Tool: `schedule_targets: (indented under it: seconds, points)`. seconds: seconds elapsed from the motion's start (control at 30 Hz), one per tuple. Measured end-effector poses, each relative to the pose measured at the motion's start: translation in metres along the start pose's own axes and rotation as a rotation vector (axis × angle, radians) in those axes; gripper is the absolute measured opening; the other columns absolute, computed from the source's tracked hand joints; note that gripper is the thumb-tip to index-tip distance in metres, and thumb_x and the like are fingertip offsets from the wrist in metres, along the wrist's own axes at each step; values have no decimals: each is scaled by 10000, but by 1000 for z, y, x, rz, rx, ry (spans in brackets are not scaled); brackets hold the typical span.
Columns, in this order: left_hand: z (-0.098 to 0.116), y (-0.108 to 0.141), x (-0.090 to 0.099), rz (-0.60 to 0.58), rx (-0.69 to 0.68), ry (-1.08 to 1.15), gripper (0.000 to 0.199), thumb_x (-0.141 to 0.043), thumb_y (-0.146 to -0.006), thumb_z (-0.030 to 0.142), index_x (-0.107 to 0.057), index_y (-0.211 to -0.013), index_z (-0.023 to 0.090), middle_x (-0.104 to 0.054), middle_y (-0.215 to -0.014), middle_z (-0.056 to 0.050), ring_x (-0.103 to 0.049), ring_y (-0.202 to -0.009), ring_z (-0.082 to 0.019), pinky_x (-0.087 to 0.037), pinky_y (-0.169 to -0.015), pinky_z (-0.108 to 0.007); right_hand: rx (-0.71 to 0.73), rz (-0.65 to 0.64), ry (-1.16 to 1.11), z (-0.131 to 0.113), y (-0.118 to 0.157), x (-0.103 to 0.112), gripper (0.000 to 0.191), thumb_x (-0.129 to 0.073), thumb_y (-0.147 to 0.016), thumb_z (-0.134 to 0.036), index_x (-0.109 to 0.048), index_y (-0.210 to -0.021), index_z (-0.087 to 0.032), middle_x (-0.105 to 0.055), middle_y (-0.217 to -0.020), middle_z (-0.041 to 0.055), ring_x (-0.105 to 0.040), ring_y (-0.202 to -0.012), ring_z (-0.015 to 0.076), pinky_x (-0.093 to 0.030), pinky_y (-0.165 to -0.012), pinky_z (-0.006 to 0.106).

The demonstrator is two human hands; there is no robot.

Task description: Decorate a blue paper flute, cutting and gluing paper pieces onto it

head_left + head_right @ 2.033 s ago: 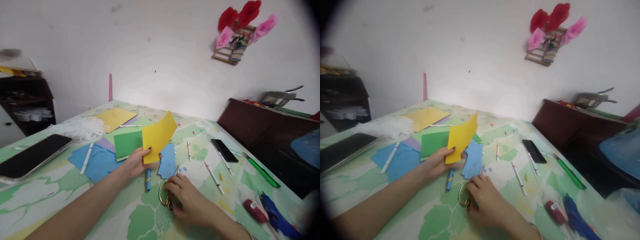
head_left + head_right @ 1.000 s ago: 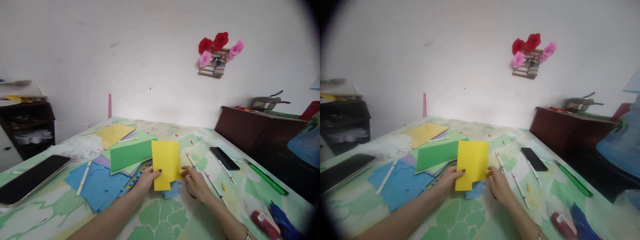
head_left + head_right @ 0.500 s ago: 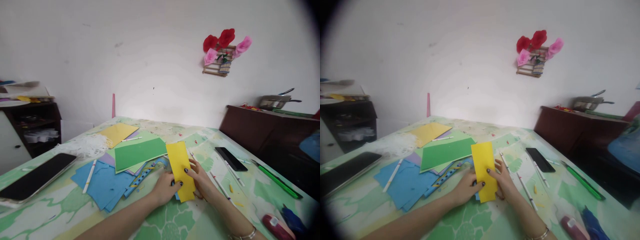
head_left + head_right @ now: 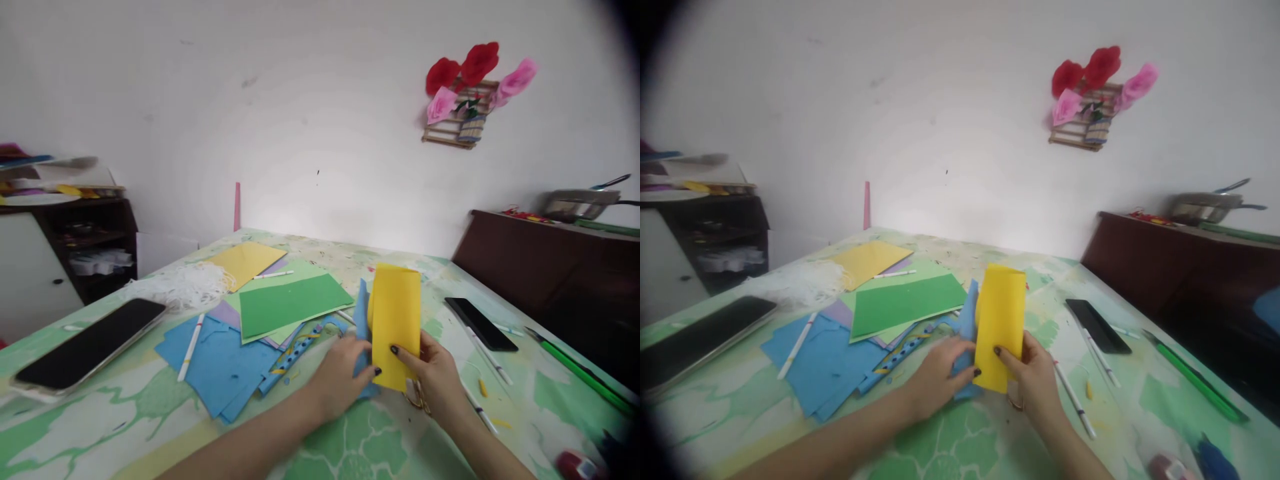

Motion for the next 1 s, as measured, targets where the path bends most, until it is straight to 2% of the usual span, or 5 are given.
schedule_targets:
  seconds: [0.17, 0.37, 0.53, 0.67, 1.0]
  points:
    - [-31, -21, 67, 102, 150, -13, 280, -576, -739, 259, -659, -998, 191, -673, -856, -38, -572, -701, -177, -433, -666, -263, -19, 103, -124, -15, 1, 21, 482, -764, -643, -256, -532, -1061, -199, -640, -1091, 70, -640, -909, 230, -555, -722, 308]
    - [-101, -24, 155, 297, 291, -220, 399, -627, -677, 288, -620, -1055, 160, -655, -987, -64, -596, -885, -218, -428, -749, -259, -216, 58, -146, 1, 9, 12, 420, -712, -673, -216, -502, -1036, -187, -654, -967, 81, -667, -747, 223, -565, -619, 328]
    - [-144, -13, 182, 304, 413, -493, 494, -555, -780, 412, -532, -1203, 158, -657, -738, -40, -623, -761, -226, -435, -706, -284, -277, -39, -93, 12, 13, 0, 404, -654, -718, -232, -475, -1079, -199, -665, -943, 80, -673, -743, 227, -548, -577, 318]
    - [-164, -19, 213, 323, 488, -716, 380, -363, -918, 378, -542, -1153, 140, -651, -918, -113, -607, -909, -231, -442, -819, -354, -295, -27, -50, 10, 14, -1, 418, -645, -699, -247, -484, -1080, -186, -671, -935, 88, -670, -703, 221, -531, -549, 297]
    - [-235, -34, 263, 54, 678, -982, 359, -511, -877, 364, -519, -1160, 144, -555, -1150, -100, -562, -1009, -218, -483, -848, -433, -336, 8, 79, 3, 25, 2, 502, -696, -621, -424, -574, -1050, -193, -690, -841, 106, -670, -683, 276, -504, -489, 306]
Point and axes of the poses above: each hand's wrist, its own y-axis away from the middle knuckle, its own x-axis out of the back of the hand, z = x × y, the point moved 10 cm from there along -y, towards the middle knuckle
